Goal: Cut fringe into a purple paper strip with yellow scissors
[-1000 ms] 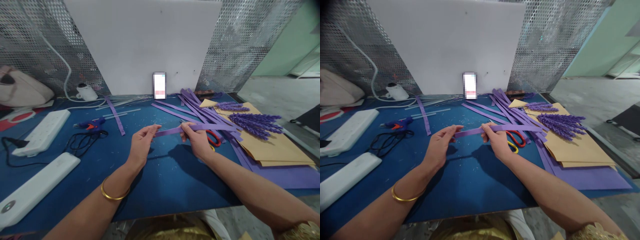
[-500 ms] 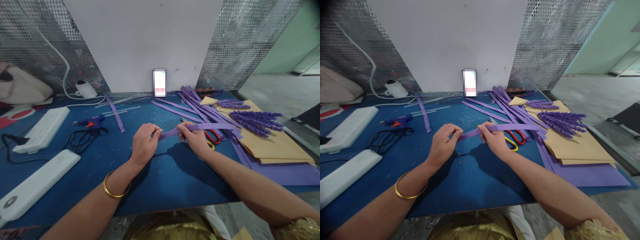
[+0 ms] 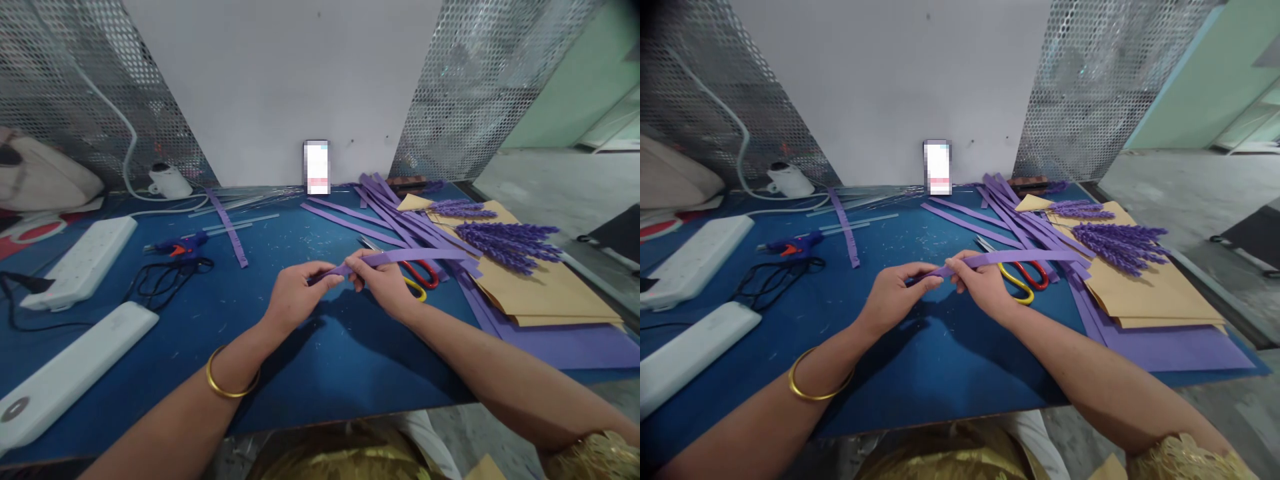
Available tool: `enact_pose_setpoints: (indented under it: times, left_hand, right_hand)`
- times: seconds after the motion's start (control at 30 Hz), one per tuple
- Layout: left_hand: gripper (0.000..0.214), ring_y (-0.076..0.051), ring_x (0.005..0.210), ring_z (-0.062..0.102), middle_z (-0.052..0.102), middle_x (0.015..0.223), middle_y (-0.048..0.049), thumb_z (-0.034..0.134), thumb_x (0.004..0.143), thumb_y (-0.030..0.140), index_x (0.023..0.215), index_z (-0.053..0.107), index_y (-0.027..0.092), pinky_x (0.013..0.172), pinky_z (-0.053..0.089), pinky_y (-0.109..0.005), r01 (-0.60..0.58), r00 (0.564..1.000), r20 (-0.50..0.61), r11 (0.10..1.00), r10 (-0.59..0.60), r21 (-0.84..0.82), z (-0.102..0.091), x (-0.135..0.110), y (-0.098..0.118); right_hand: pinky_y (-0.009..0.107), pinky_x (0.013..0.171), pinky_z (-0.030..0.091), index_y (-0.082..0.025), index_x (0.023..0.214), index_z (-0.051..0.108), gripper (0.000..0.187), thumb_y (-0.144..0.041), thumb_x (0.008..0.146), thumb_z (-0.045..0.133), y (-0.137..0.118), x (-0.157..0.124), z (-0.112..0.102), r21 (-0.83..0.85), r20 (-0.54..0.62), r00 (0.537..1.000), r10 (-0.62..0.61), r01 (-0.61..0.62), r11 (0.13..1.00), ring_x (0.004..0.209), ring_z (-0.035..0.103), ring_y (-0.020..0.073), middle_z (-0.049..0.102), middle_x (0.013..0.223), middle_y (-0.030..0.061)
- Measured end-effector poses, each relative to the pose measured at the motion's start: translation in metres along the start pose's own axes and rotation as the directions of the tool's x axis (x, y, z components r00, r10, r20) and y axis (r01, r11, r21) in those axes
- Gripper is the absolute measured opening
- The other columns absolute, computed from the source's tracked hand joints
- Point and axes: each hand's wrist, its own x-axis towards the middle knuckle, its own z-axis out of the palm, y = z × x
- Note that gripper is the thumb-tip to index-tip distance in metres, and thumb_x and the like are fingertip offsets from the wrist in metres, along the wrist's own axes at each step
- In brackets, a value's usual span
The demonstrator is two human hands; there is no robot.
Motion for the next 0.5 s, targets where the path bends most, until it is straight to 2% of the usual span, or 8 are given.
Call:
enact_pose_setpoints:
  times: [0.03, 0.1, 0.27, 0.37, 0.43, 0.5]
  left_hand:
    - [0.023, -0.016, 0.062, 0.058, 0.068, 0.066, 0.001, 0.066, 0.082, 0.042, 0.075, 0.073, 0.022, 0.062, 0.041, -0.026, -0.001, 0.999, 0.047, 1.0, 0.0, 0.02, 0.0, -0.001, 0.0]
    - [0.03, -0.014, 0.056, 0.055, 0.064, 0.058, 0.0018, 0.061, 0.086, 0.042, 0.066, 0.07, 0.021, 0.058, 0.039, -0.026, 0.007, 0.998, 0.065, 1.0, -0.009, 0.03, 0.0, 0.0, -0.001]
    - [0.03, -0.017, 0.062, 0.061, 0.068, 0.062, -0.001, 0.064, 0.084, 0.044, 0.069, 0.073, 0.02, 0.063, 0.043, -0.028, 0.065, 0.997, -0.039, 0.998, -0.064, 0.014, -0.007, 0.006, -0.007]
    - [0.03, -0.02, 0.063, 0.064, 0.072, 0.065, -0.0031, 0.063, 0.084, 0.046, 0.072, 0.075, 0.021, 0.063, 0.045, -0.029, 0.113, 0.992, -0.061, 0.993, -0.112, 0.016, -0.009, 0.009, -0.009]
    - [0.031, -0.022, 0.066, 0.066, 0.076, 0.073, -0.0044, 0.061, 0.086, 0.048, 0.08, 0.078, 0.023, 0.063, 0.045, -0.03, 0.112, 0.992, -0.073, 0.988, -0.105, 0.101, -0.009, 0.007, -0.009]
    - [0.033, -0.024, 0.073, 0.068, 0.078, 0.082, -0.0057, 0.061, 0.086, 0.052, 0.094, 0.079, 0.025, 0.065, 0.044, -0.031, 0.043, 0.995, -0.099, 0.967, -0.018, 0.251, -0.008, 0.004, -0.007]
  right_hand:
    - [0.024, 0.043, 0.041, -0.019, 0.064, 0.067, 0.034, -0.049, 0.071, 0.08, 0.0, 0.0, 0.001, 0.005, 0.002, 1.0, 0.004, -0.004, 1.0, 0.045, 0.05, 0.0107, 0.06, 0.054, -0.0023]
    - [0.024, 0.043, 0.041, -0.019, 0.065, 0.067, 0.031, -0.045, 0.068, 0.083, 0.0, 0.001, 0.0, 0.022, -0.026, 1.0, 0.0, 0.001, 1.0, 0.045, 0.05, 0.0109, 0.059, 0.054, -0.0024]
    - [0.025, 0.046, 0.039, -0.02, 0.064, 0.061, 0.031, -0.043, 0.072, 0.08, -0.002, 0.018, -0.017, 0.094, -0.23, 0.972, -0.056, 0.079, 0.992, 0.046, 0.046, 0.0097, 0.055, 0.055, -0.0034]
    - [0.025, 0.046, 0.038, -0.021, 0.063, 0.056, 0.033, -0.044, 0.073, 0.077, -0.003, 0.028, -0.026, 0.134, -0.315, 0.946, -0.074, 0.122, 0.984, 0.046, 0.044, 0.0089, 0.052, 0.056, -0.005]
    - [0.025, 0.047, 0.039, -0.021, 0.063, 0.056, 0.033, -0.044, 0.073, 0.077, -0.002, 0.027, -0.025, 0.141, -0.317, 0.946, -0.07, 0.12, 0.983, 0.047, 0.045, 0.009, 0.052, 0.055, -0.0049]
    - [0.025, 0.047, 0.04, -0.021, 0.063, 0.059, 0.031, -0.044, 0.072, 0.078, -0.001, 0.019, -0.017, 0.131, -0.275, 0.96, -0.049, 0.088, 0.987, 0.046, 0.047, 0.0099, 0.054, 0.054, -0.0038]
